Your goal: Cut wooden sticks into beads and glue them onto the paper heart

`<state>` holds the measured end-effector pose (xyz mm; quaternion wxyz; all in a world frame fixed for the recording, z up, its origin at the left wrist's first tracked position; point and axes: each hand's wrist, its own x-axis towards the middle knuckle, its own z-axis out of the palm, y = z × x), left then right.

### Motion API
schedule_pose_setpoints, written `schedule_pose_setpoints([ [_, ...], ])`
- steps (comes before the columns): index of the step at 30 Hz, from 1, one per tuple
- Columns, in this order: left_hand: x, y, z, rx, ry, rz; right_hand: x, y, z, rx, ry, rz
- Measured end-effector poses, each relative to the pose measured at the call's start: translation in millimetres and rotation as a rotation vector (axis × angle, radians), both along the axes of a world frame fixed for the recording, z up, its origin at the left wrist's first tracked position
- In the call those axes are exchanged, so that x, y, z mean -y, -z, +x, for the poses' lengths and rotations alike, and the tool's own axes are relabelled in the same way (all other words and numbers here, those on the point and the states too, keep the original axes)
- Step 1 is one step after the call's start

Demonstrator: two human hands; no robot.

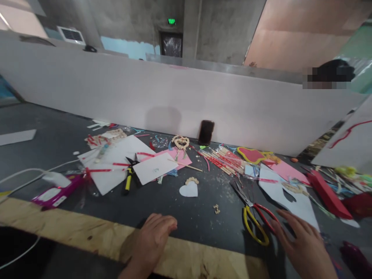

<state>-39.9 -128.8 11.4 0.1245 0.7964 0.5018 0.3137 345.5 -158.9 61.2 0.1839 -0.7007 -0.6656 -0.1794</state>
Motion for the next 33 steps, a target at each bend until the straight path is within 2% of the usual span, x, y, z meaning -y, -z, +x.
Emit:
schedule_pose_setpoints([
  [2, 0.4, 7.4, -6.2, -0.003, 0.002, 0.044, 17.8, -10.8, 11.5, 0.039, 0.096, 0.052],
  [5, -0.2, 15.5, -9.2, 0.034, -0.094, 0.066, 49.3, -21.5, 37.6, 0.035, 0.326, 0.011],
  [8, -1.3, 17.3, -4.5, 0.082, -0.195, 0.043, 78.3, -18.9, 64.3, -0.003, 0.525, -0.035],
  [10, -1.8, 16.7, 0.4, 0.086, -0.207, 0.038, 90.7, -10.3, 76.1, -0.022, 0.573, -0.062],
  [13, -3.2, 17.3, 5.4, 0.066, -0.194, 0.061, 95.0, 7.4, 82.1, -0.054, 0.565, -0.099],
  [16, -5.3, 21.2, 3.5, 0.026, -0.163, 0.081, 87.2, 24.0, 79.8, -0.091, 0.512, -0.124],
  [20, -5.4, 26.6, -4.5, -0.022, -0.116, 0.063, 74.5, 35.9, 74.4, -0.16, 0.474, -0.126],
  [23, -4.1, 27.4, -6.1, -0.019, -0.107, 0.021, 71.2, 34.0, 67.7, -0.235, 0.482, -0.085],
  [28, -4.3, 27.2, -3.0, -0.002, -0.122, 0.005, 72.5, 18.8, 47.9, -0.404, 0.528, 0.067],
  [33, -5.0, 29.1, -4.4, -0.017, -0.111, -0.043, 68.1, 3.8, 24.3, -0.781, 0.477, 0.156],
])
